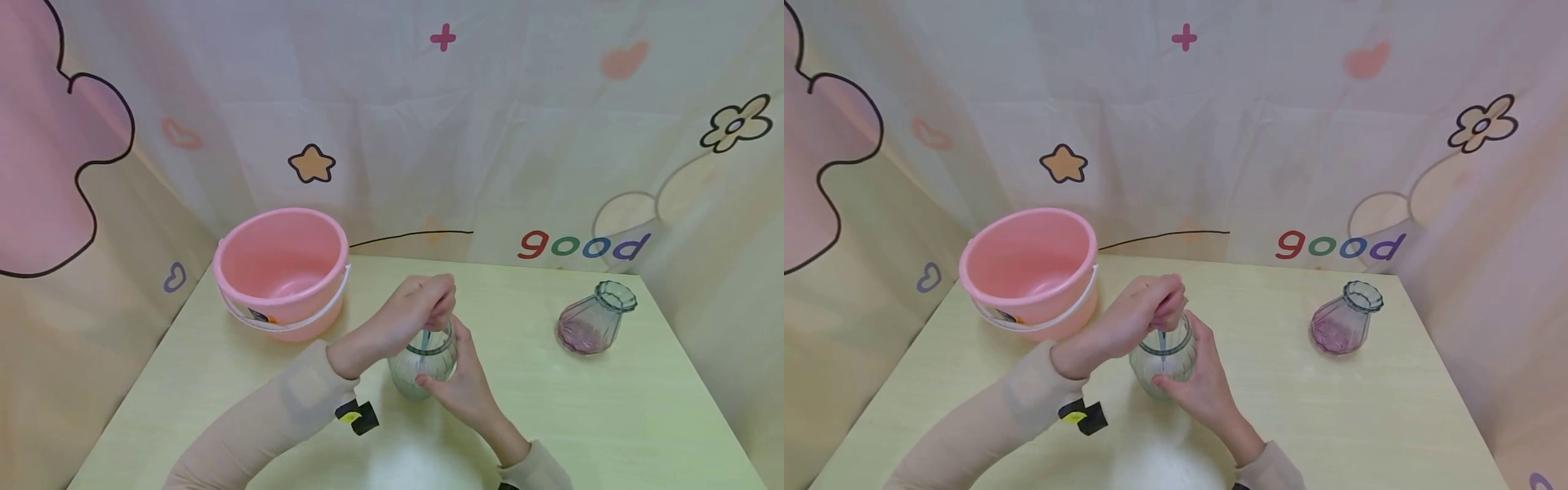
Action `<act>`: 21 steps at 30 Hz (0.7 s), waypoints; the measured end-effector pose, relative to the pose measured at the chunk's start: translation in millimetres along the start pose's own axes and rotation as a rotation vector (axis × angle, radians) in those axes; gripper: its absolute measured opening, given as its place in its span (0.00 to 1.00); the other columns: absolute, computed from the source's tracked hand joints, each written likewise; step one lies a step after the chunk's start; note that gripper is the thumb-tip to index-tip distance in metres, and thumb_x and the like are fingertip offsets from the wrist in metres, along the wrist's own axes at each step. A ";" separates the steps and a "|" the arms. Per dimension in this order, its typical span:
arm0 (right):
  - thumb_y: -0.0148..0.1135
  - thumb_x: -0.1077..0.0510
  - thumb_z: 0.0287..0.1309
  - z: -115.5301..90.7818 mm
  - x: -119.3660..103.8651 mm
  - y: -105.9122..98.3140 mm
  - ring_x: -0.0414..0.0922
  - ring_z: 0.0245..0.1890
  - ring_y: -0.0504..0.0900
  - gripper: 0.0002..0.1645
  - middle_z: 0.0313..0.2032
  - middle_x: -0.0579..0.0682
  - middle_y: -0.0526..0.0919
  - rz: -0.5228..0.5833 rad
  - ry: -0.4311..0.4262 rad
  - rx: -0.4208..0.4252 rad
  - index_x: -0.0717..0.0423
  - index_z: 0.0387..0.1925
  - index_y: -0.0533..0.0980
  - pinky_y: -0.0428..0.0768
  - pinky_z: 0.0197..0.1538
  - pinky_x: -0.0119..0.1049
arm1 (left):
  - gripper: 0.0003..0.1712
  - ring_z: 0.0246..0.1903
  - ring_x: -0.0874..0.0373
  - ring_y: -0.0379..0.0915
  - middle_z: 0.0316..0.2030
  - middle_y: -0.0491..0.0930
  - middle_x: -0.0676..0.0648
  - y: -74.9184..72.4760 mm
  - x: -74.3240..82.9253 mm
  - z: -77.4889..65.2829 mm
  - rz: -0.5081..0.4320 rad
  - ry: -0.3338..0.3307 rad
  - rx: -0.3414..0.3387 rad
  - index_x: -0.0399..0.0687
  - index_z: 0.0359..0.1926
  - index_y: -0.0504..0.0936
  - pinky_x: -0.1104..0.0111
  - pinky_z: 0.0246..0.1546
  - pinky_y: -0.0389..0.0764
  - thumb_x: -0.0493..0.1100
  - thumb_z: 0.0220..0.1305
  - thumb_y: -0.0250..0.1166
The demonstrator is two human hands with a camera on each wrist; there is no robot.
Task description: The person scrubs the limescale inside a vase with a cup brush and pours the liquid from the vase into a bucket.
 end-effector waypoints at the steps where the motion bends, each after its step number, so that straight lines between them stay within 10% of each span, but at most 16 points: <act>1: 0.70 0.66 0.34 0.1 -0.1 0.1 0.53 0.58 0.61 0.56 0.60 0.61 0.60 -0.004 0.002 0.005 0.59 0.65 0.49 0.58 0.58 0.60 | 0.24 0.16 0.53 0.47 0.12 0.51 0.47 0.0 2.8 -0.1 -0.002 0.008 -0.002 0.40 0.15 0.55 0.68 0.21 0.58 0.46 0.67 0.40; 21: 0.68 0.66 0.37 -1.2 -1.7 -1.2 0.54 0.59 0.60 0.57 0.61 0.61 0.57 0.015 -0.016 -0.023 0.55 0.66 0.46 0.58 0.57 0.60 | 0.22 0.15 0.52 0.45 0.13 0.50 0.47 -1.3 14.9 -0.8 -0.048 0.036 0.000 0.41 0.14 0.53 0.67 0.21 0.57 0.42 0.66 0.39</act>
Point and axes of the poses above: each hand's wrist, its own z-axis towards the middle knuckle, its own y-axis out of the palm, x = y × z, the point moved 4 cm from there along z, towards the middle knuckle
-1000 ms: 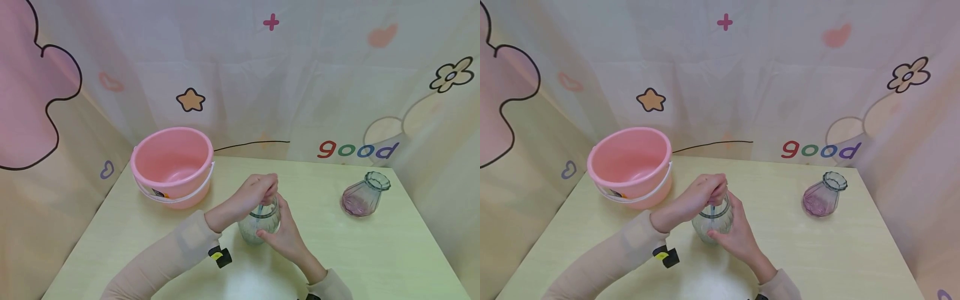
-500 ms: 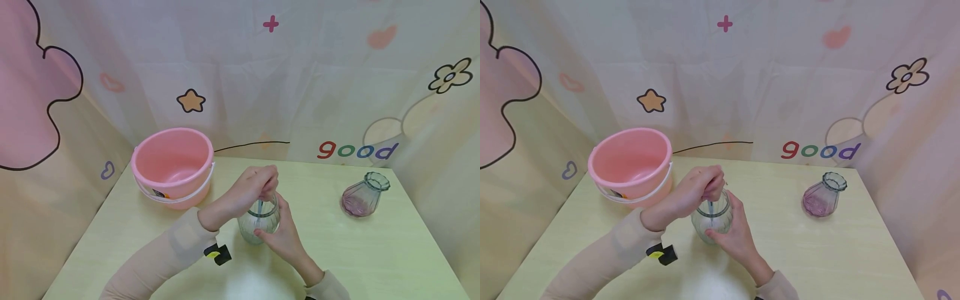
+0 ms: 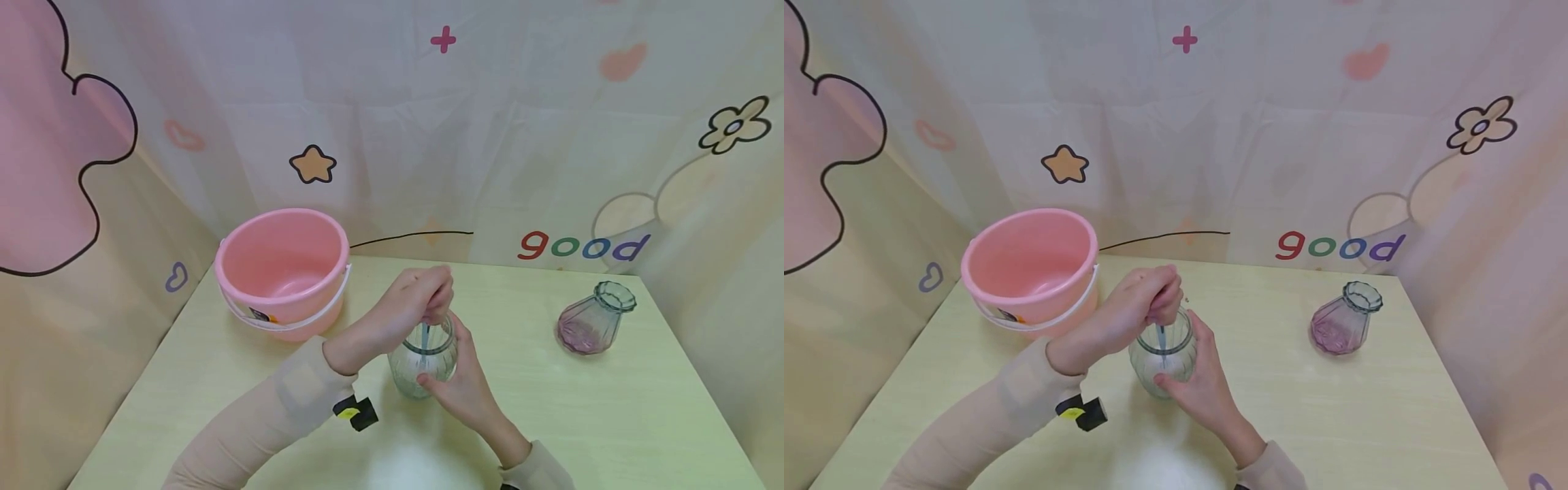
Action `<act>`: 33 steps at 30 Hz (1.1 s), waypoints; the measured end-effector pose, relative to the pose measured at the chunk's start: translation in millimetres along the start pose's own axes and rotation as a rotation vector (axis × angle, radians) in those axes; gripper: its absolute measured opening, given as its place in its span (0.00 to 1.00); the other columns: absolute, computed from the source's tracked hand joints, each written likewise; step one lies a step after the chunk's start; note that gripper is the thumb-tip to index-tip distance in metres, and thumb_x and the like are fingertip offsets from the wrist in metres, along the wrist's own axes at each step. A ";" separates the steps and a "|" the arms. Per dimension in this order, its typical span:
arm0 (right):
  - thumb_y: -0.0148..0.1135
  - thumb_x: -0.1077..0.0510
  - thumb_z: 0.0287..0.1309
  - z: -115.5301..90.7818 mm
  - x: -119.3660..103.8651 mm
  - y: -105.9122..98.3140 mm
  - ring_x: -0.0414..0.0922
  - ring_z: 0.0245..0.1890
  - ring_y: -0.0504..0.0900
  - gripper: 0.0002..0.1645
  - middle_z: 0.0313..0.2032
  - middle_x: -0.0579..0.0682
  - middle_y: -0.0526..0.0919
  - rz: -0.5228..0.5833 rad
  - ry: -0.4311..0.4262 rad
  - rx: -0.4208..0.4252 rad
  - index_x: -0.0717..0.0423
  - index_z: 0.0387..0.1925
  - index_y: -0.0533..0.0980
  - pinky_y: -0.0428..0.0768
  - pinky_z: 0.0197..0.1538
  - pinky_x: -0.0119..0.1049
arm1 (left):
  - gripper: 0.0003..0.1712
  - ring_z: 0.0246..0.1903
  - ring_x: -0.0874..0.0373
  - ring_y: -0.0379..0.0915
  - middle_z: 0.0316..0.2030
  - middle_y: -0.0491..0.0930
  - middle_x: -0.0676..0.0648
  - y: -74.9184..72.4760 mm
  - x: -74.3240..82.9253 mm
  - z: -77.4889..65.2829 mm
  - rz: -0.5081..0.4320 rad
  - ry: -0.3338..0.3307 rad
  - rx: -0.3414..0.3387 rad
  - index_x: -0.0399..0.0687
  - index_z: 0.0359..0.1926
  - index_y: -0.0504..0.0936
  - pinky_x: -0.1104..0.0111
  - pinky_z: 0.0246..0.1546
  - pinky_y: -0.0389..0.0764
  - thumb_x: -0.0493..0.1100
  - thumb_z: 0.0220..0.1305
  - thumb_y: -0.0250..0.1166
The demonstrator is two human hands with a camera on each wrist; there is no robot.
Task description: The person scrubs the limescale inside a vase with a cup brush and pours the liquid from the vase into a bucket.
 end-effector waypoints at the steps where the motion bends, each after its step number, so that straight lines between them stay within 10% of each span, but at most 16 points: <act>1: 0.67 0.66 0.38 0.2 -0.3 -0.5 0.55 0.59 0.59 0.57 0.62 0.61 0.57 -0.002 -0.006 -0.011 0.55 0.66 0.45 0.58 0.57 0.61 | 0.22 0.15 0.53 0.45 0.13 0.50 0.47 -0.5 -1.2 0.1 -0.001 -0.001 0.000 0.40 0.14 0.53 0.67 0.21 0.57 0.42 0.66 0.39; 33: 0.65 0.61 0.48 20.4 15.6 -28.3 0.51 0.67 0.37 0.61 0.69 0.53 0.32 0.026 -0.003 -0.467 0.46 0.68 0.30 0.54 0.59 0.63 | 0.21 0.15 0.52 0.45 0.12 0.49 0.47 -4.8 -8.2 1.6 -0.009 -0.009 -0.004 0.42 0.15 0.54 0.68 0.21 0.56 0.42 0.66 0.39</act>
Point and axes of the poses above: each hand's wrist, its own z-axis towards the middle knuckle, its own y-axis out of the palm, x = y × z, the point moved 4 cm from there along z, towards the middle knuckle
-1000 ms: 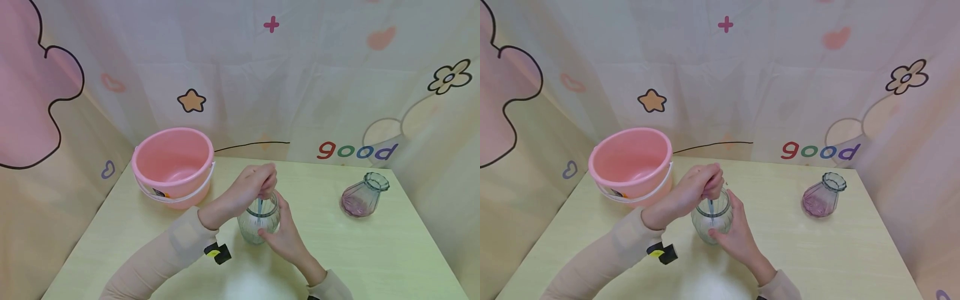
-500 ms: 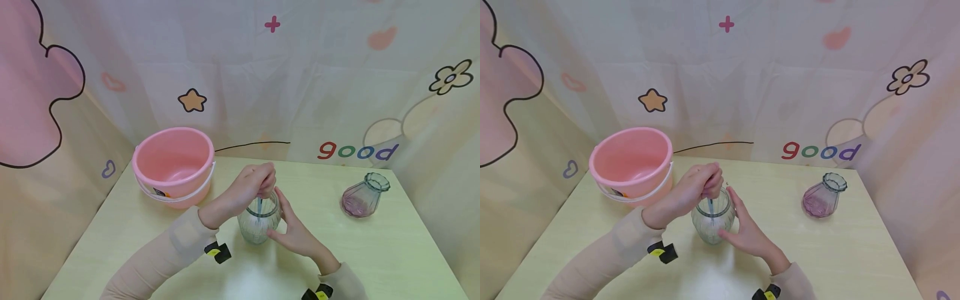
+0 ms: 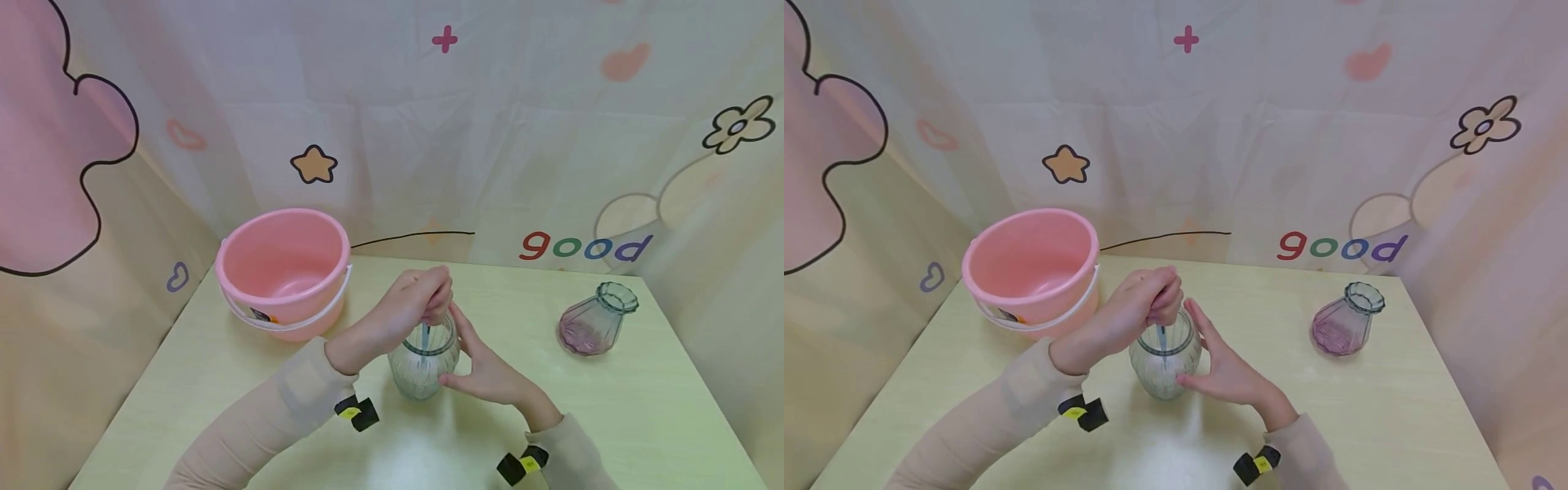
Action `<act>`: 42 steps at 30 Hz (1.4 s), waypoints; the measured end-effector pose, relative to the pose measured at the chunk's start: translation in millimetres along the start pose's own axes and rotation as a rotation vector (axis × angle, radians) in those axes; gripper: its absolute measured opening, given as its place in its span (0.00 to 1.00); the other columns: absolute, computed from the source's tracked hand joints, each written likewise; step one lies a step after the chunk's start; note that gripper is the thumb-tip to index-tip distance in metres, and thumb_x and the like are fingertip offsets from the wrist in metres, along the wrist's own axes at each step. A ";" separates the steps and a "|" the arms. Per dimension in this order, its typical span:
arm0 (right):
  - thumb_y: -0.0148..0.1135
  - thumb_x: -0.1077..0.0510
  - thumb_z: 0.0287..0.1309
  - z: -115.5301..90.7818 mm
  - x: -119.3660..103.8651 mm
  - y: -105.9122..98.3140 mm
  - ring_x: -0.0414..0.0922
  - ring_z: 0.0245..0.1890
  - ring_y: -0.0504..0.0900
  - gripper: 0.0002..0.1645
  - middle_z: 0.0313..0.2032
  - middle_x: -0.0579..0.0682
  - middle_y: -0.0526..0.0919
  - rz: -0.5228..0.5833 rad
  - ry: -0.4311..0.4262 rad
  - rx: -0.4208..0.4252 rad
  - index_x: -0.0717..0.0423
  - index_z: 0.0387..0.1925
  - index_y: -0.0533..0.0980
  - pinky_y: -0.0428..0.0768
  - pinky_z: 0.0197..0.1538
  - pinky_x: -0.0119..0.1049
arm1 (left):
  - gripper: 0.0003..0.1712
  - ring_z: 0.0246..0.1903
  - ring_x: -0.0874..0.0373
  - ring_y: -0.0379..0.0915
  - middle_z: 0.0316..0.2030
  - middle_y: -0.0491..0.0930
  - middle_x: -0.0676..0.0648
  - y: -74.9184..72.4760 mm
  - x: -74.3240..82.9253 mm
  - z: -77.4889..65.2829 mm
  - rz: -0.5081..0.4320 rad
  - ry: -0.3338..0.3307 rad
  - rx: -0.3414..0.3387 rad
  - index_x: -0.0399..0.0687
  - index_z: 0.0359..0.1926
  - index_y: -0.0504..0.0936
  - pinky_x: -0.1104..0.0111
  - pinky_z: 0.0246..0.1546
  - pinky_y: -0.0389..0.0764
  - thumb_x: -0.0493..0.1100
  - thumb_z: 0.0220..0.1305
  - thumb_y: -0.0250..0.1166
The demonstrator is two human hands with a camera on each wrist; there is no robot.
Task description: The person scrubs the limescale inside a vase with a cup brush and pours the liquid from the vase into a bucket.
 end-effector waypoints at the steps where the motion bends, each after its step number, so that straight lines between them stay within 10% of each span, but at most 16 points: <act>1: 0.65 0.61 0.48 0.6 0.1 -0.8 0.51 0.67 0.37 0.61 0.69 0.54 0.31 0.001 0.001 -0.010 0.46 0.68 0.30 0.54 0.59 0.63 | 0.21 0.15 0.53 0.45 0.12 0.49 0.47 0.3 0.1 0.0 -0.001 0.000 0.001 0.42 0.15 0.54 0.68 0.21 0.56 0.42 0.66 0.39; 25: 0.65 0.62 0.47 1.6 3.6 5.2 0.54 0.64 0.50 0.52 0.66 0.59 0.49 0.053 0.010 0.032 0.56 0.67 0.42 0.54 0.59 0.62 | 0.26 0.15 0.53 0.48 0.12 0.51 0.48 2.0 -22.8 -3.8 0.019 -0.049 0.003 0.39 0.15 0.54 0.68 0.23 0.58 0.48 0.70 0.39; 42: 0.68 0.61 0.44 1.1 -1.5 6.2 0.53 0.61 0.56 0.54 0.63 0.58 0.54 0.013 0.024 0.095 0.55 0.66 0.44 0.61 0.57 0.60 | 0.24 0.15 0.53 0.46 0.12 0.50 0.47 4.9 -4.7 -2.2 0.030 -0.019 0.005 0.42 0.14 0.54 0.68 0.23 0.60 0.47 0.66 0.40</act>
Point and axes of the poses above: each hand's wrist, its own z-axis towards the middle knuckle, its own y-axis out of the palm, x = y × z, the point moved 4 cm from there along z, towards the middle knuckle
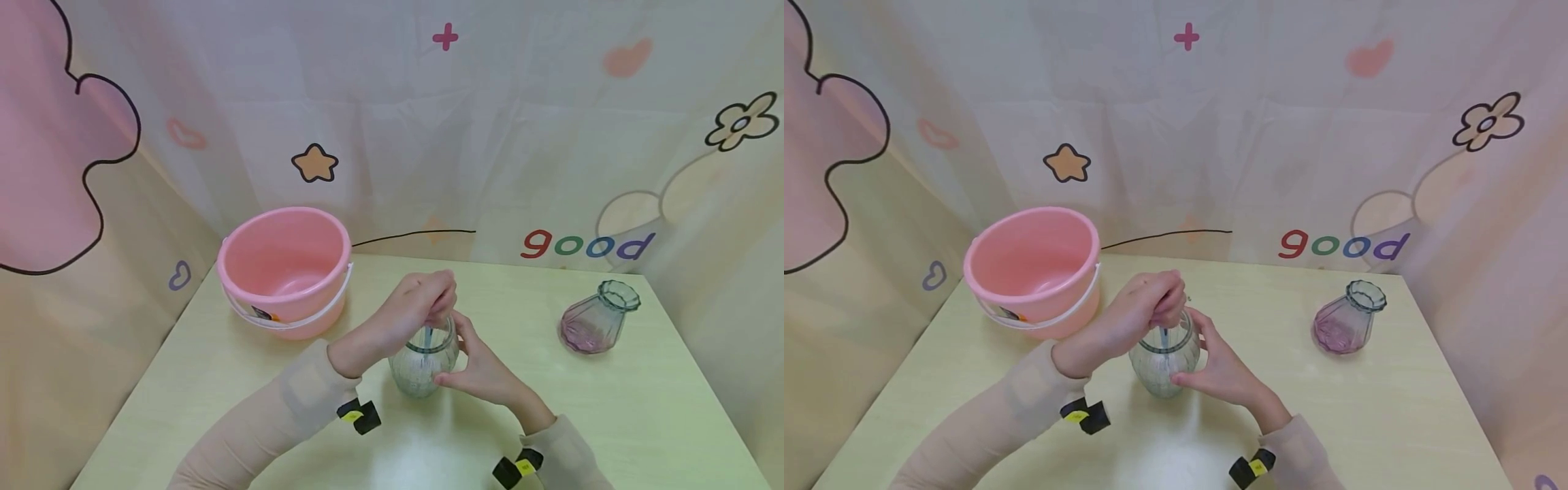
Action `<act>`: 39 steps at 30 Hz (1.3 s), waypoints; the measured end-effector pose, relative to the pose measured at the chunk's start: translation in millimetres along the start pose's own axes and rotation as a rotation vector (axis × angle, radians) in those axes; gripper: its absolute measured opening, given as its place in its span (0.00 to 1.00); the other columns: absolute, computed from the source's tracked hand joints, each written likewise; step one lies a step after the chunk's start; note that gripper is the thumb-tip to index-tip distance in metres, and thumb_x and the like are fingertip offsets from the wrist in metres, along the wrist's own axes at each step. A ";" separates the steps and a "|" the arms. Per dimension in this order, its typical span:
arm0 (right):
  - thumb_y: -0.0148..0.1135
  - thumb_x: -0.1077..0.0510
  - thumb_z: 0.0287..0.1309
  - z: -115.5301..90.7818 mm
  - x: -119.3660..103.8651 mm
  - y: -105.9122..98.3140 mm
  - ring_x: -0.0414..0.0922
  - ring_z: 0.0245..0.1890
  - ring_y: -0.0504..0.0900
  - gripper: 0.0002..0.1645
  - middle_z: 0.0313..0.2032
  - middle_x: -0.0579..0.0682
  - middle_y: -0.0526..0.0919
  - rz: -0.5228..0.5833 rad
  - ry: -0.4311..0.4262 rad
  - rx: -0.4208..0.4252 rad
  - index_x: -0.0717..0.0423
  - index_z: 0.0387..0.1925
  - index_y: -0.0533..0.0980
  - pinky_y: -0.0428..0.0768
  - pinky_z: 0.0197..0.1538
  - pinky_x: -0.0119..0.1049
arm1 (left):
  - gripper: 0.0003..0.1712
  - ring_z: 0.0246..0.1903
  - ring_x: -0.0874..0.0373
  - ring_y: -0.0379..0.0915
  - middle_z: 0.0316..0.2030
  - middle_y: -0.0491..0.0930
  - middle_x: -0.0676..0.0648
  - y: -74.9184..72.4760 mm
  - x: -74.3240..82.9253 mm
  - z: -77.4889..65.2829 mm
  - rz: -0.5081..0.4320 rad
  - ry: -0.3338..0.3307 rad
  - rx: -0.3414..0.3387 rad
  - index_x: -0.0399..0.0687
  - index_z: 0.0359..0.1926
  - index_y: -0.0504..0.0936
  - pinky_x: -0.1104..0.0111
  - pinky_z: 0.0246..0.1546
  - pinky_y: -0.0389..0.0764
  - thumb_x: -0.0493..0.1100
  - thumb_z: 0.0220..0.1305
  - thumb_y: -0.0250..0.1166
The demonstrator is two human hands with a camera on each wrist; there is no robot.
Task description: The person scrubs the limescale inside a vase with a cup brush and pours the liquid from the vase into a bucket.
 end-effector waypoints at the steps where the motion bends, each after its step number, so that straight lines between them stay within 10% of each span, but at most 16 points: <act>1: 0.68 0.61 0.43 -0.2 0.2 0.1 0.53 0.61 0.56 0.54 0.63 0.58 0.54 -0.003 0.003 0.003 0.55 0.66 0.44 0.61 0.57 0.60 | 0.23 0.16 0.53 0.47 0.12 0.50 0.47 0.7 1.1 0.2 0.003 0.000 -0.002 0.42 0.14 0.54 0.68 0.23 0.60 0.46 0.65 0.40; 27: 0.63 0.64 0.48 -0.1 5.4 2.3 0.55 0.63 0.50 0.56 0.66 0.62 0.45 0.042 -0.016 -0.095 0.55 0.67 0.35 0.56 0.58 0.62 | 0.22 0.15 0.52 0.45 0.13 0.50 0.46 -0.8 6.1 2.7 -0.010 0.028 -0.002 0.42 0.14 0.54 0.67 0.21 0.58 0.43 0.66 0.39; 39: 0.62 0.59 0.52 -1.0 41.6 -1.1 0.51 0.65 0.46 0.54 0.69 0.49 0.43 0.041 -0.021 -0.116 0.38 0.68 0.38 0.58 0.57 0.63 | 0.24 0.16 0.51 0.47 0.13 0.51 0.46 -0.2 3.7 2.4 0.007 0.017 -0.009 0.41 0.15 0.54 0.67 0.21 0.58 0.46 0.67 0.39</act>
Point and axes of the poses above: each hand's wrist, its own z-axis towards the middle knuckle, its own y-axis out of the palm, x = y × z, the point moved 4 cm from there along z, towards the middle knuckle
